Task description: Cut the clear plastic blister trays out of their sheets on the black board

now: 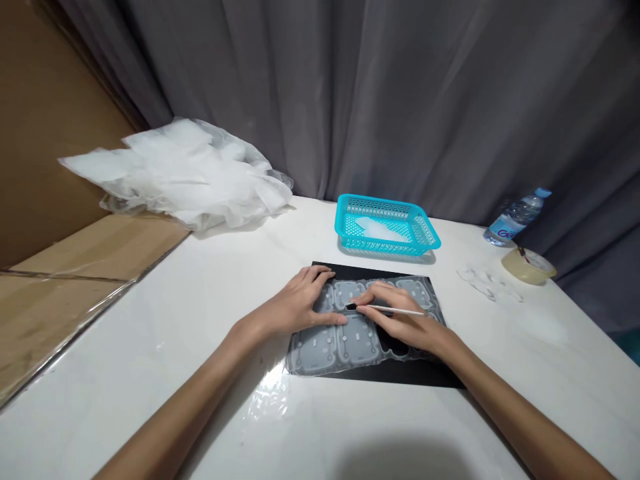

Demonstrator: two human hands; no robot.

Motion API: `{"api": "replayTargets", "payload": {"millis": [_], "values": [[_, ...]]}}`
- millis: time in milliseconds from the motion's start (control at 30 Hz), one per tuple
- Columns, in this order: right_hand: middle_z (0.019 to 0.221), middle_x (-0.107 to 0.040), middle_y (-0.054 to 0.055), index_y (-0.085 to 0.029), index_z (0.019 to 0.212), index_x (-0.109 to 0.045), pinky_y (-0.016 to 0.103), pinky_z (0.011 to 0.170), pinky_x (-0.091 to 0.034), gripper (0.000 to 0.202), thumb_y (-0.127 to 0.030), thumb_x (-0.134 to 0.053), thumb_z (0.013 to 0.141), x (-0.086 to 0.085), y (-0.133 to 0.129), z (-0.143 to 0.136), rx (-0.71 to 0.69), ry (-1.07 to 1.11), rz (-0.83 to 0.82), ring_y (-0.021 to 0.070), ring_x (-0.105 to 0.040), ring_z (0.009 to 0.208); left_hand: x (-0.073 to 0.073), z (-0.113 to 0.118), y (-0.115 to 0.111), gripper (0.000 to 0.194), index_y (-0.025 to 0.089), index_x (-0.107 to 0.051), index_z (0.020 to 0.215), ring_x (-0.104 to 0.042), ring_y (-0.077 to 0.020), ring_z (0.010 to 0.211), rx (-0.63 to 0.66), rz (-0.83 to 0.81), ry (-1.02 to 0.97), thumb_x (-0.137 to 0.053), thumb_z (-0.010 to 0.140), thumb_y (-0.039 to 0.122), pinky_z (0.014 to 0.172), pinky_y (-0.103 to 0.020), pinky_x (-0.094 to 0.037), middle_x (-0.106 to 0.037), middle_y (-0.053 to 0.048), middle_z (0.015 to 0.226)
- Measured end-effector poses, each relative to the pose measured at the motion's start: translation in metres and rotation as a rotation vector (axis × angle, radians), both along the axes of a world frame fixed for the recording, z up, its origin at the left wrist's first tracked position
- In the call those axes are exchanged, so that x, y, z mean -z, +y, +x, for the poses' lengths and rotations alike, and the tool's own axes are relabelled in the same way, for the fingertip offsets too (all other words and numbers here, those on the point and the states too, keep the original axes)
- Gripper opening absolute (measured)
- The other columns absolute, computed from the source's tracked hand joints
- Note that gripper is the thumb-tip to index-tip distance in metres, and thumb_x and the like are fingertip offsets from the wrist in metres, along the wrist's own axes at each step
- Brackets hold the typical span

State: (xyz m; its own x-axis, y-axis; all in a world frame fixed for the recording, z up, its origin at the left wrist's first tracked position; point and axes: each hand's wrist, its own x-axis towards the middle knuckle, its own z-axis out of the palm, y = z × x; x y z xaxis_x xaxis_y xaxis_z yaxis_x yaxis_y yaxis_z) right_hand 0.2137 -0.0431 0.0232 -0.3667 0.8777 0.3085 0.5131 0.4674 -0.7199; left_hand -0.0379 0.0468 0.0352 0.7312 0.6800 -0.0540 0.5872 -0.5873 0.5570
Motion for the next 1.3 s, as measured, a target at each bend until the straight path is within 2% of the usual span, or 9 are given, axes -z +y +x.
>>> {"api": "replayTargets", "payload": {"millis": [100,200,333,500,600,700,867,1067,1300], "values": [[0.109,-0.075,0.005,-0.025,0.107,-0.068,0.038,0.094,-0.053,0.008,-0.023,-0.061,0.106,0.0,-0.002,0.001,0.005,0.007,0.031,0.0222,-0.07,0.105,-0.002,0.0,0.004,0.067,0.022,-0.062,0.121,-0.051,-0.0351,0.126,-0.014,0.021,-0.066,-0.069,0.082,0.076,0.107,-0.048,-0.044,-0.059,-0.01,0.126],[0.109,-0.074,0.006,-0.024,0.108,-0.068,0.038,0.094,-0.054,0.009,-0.021,-0.06,0.106,-0.002,-0.004,0.001,-0.012,0.002,0.057,0.0218,-0.069,0.105,-0.003,0.0,0.007,0.061,0.023,-0.061,0.105,-0.052,-0.0326,0.114,-0.029,0.005,-0.078,-0.074,0.078,0.076,0.098,-0.046,-0.045,-0.06,-0.007,0.111],[0.108,-0.074,0.005,-0.024,0.109,-0.068,0.037,0.093,-0.055,0.009,-0.02,-0.06,0.106,-0.004,-0.007,0.001,-0.004,0.019,0.09,0.0208,-0.07,0.103,-0.003,0.0,0.005,0.068,0.022,-0.057,0.11,-0.054,-0.0328,0.111,-0.074,0.002,-0.056,-0.073,0.075,0.079,0.096,-0.046,-0.045,-0.06,-0.009,0.111],[0.105,-0.074,0.005,-0.024,0.107,-0.067,0.036,0.09,-0.056,0.009,-0.019,-0.06,0.105,-0.008,-0.008,0.0,0.064,0.055,0.135,0.021,-0.071,0.102,-0.003,0.003,-0.005,0.083,0.018,-0.059,0.114,-0.057,-0.038,0.111,-0.273,0.133,-0.043,-0.072,0.068,0.085,0.098,-0.05,-0.045,-0.062,-0.014,0.113],[0.104,-0.074,0.005,-0.024,0.106,-0.067,0.037,0.089,-0.057,0.009,-0.019,-0.06,0.105,-0.01,-0.009,0.0,0.081,0.058,0.149,0.0211,-0.071,0.1,-0.006,0.005,-0.007,0.074,0.02,-0.061,0.108,-0.062,-0.0316,0.09,-0.338,-0.044,-0.016,-0.075,0.068,0.081,0.079,-0.042,-0.047,-0.066,-0.009,0.095],[0.104,-0.074,0.004,-0.024,0.107,-0.067,0.035,0.089,-0.057,0.008,-0.019,-0.061,0.105,-0.011,-0.01,0.0,0.083,0.063,0.142,0.0204,-0.072,0.1,-0.012,0.006,-0.004,0.058,0.021,-0.063,0.088,-0.06,-0.0238,0.071,-0.292,-0.324,-0.046,-0.081,0.067,0.072,0.063,-0.034,-0.039,-0.062,-0.002,0.076],[0.107,-0.075,0.005,-0.024,0.108,-0.066,0.036,0.09,-0.057,0.009,-0.019,-0.06,0.106,-0.011,-0.011,-0.001,0.059,0.052,0.194,0.0209,-0.071,0.101,-0.022,0.007,-0.007,0.059,0.018,-0.065,0.098,-0.063,-0.0255,0.084,-0.291,-0.493,-0.386,-0.092,0.059,0.052,0.071,-0.034,-0.045,-0.068,-0.005,0.09],[0.104,-0.074,0.008,-0.023,0.114,-0.062,0.04,0.086,-0.058,0.012,-0.017,-0.055,0.107,-0.008,-0.009,0.001,0.025,-0.006,0.345,0.023,-0.069,0.096,-0.022,0.023,-0.021,0.049,0.024,-0.05,0.099,-0.06,-0.0173,0.079,-0.263,-0.659,-0.615,-0.087,0.07,0.034,0.07,-0.029,-0.048,-0.061,0.004,0.084],[0.102,-0.073,0.009,-0.024,0.112,-0.06,0.04,0.084,-0.057,0.011,-0.016,-0.052,0.108,-0.008,-0.008,0.002,0.005,-0.066,0.342,0.0233,-0.067,0.093,-0.013,0.026,-0.022,0.048,0.026,-0.044,0.112,-0.06,-0.0167,0.079,-0.26,-0.673,-0.558,-0.079,0.08,0.036,0.07,-0.029,-0.048,-0.059,0.004,0.085]]}}
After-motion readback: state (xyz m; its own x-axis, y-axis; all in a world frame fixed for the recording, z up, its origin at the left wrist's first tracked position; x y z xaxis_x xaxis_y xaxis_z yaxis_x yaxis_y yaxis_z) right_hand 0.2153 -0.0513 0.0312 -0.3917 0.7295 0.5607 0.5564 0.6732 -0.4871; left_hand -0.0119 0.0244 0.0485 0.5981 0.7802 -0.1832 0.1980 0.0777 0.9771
